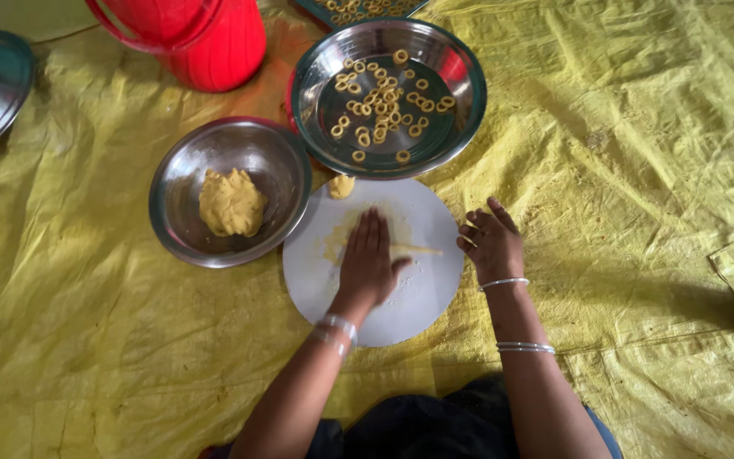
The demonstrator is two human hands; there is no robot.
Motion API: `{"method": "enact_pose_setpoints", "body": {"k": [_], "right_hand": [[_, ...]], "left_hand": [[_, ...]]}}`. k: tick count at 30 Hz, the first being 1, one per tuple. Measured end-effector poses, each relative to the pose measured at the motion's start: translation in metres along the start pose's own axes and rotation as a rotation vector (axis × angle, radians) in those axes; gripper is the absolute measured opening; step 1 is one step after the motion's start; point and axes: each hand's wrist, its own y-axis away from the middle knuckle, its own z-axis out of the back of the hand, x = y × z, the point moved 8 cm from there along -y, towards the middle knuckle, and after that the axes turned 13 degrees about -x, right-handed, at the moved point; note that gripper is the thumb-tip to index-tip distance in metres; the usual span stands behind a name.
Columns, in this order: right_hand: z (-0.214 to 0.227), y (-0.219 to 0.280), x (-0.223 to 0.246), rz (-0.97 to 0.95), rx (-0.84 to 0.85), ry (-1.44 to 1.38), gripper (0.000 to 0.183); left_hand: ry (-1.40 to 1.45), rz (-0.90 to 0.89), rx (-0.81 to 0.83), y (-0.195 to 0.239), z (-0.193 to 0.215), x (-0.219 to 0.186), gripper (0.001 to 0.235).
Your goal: The person rolls small pieces of dough into thin strips on a white board, then joins the ends to form rings. The finished rings are placed into a metal bowl. The person repeats this process with multiple pieces of dough.
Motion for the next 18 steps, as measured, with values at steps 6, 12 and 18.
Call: {"method": "enact_pose_setpoints", "body": {"k": [6,12,18], "right_hand": [[0.003,-0.007,0.004,-0.004,0.039,-0.060,0.053],[-0.001,0.000,0.001,-0.025,0.018,-0.029,0.053],[-0.004,0.000,-0.003,-0.023,0.035,-0.019,0.054]], "left_hand": [[0.014,0.010,0.091,0.004,0.011,0.020,0.083],[-0.065,-0.064,0.111,0.088,0.011,0.017,0.088],[0.022,0.019,-0.033,0.018,0.008,0.025,0.080]]}}
